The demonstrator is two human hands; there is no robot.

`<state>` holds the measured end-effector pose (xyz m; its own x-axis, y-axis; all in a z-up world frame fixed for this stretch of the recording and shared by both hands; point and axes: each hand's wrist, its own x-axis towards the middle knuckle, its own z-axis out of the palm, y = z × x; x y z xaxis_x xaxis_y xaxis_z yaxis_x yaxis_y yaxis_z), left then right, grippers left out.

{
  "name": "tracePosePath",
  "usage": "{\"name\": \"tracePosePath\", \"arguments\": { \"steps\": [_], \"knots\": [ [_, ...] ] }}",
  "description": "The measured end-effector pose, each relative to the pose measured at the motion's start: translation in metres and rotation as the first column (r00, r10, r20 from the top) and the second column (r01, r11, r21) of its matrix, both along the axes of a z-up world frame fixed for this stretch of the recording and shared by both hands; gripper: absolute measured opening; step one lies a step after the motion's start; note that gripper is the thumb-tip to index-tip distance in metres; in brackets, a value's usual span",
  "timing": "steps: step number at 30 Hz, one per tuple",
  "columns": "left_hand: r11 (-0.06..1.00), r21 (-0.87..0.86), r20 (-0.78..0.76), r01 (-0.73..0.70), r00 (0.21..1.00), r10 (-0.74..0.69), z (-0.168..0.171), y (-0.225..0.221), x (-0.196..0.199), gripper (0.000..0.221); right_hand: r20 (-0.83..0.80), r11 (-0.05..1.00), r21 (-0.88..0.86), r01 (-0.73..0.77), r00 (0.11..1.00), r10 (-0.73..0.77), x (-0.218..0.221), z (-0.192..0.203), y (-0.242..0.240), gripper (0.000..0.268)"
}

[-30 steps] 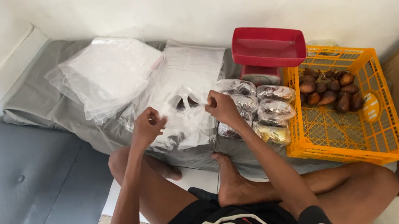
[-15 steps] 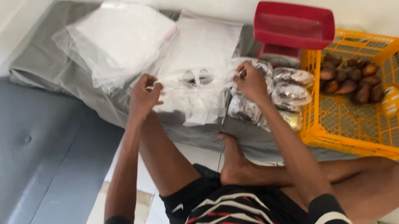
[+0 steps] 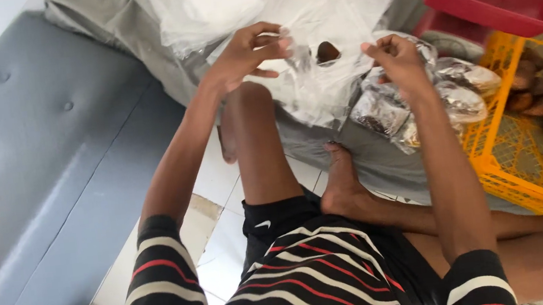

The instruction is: Packaging snake fruits into small plastic bags and organizing them for distribution.

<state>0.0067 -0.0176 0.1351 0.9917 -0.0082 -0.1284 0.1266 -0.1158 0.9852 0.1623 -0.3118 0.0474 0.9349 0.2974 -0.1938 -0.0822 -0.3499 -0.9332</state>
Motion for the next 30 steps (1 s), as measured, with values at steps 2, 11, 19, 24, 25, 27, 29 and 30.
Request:
{"name": "tracePosePath", "arguments": {
  "steps": [2, 11, 19, 24, 25, 27, 29, 30],
  "knots": [
    [1.000, -0.003, 0.026, -0.004, 1.000, 0.004, -0.006, 0.002, 0.001, 0.070, 0.005, 1.000, 0.016, -0.024, 1.000, 0.024, 0.004, -0.005, 0.001, 0.024],
    [0.998, -0.045, 0.028, -0.054, 0.998, 0.055, -0.008, -0.006, 0.007, 0.054, 0.015, 0.996, -0.029, -0.081, 0.997, 0.081, -0.003, 0.013, -0.008, 0.025],
    [0.998, -0.031, 0.042, -0.054, 0.998, 0.056, -0.003, -0.013, 0.010, 0.045, -0.002, 1.000, 0.011, -0.028, 1.000, 0.028, 0.002, 0.008, -0.007, 0.024],
    [0.985, 0.095, 0.111, -0.143, 0.985, 0.132, -0.010, -0.014, 0.013, 0.047, 0.010, 0.999, 0.044, -0.031, 0.999, 0.031, 0.000, 0.009, -0.006, 0.025],
    [0.985, 0.095, 0.112, -0.143, 0.985, 0.132, -0.012, -0.013, 0.014, 0.047, 0.011, 0.999, 0.044, -0.031, 0.999, 0.031, 0.002, 0.006, -0.006, 0.025],
    [0.986, 0.112, 0.209, -0.123, 0.973, 0.097, -0.016, -0.012, 0.016, 0.049, 0.024, 0.995, 0.090, -0.044, 0.999, 0.042, 0.006, 0.000, -0.007, 0.024],
    [0.973, 0.167, 0.209, -0.157, 0.971, 0.121, -0.018, -0.011, 0.018, 0.061, 0.035, 0.993, 0.073, -0.089, 0.996, 0.086, 0.000, 0.010, -0.007, 0.028],
    [0.957, 0.219, 0.211, -0.189, 0.967, 0.143, -0.018, -0.013, 0.022, 0.074, 0.045, 0.990, 0.054, -0.131, 0.991, 0.129, -0.001, 0.016, -0.009, 0.034]
  ]
}}
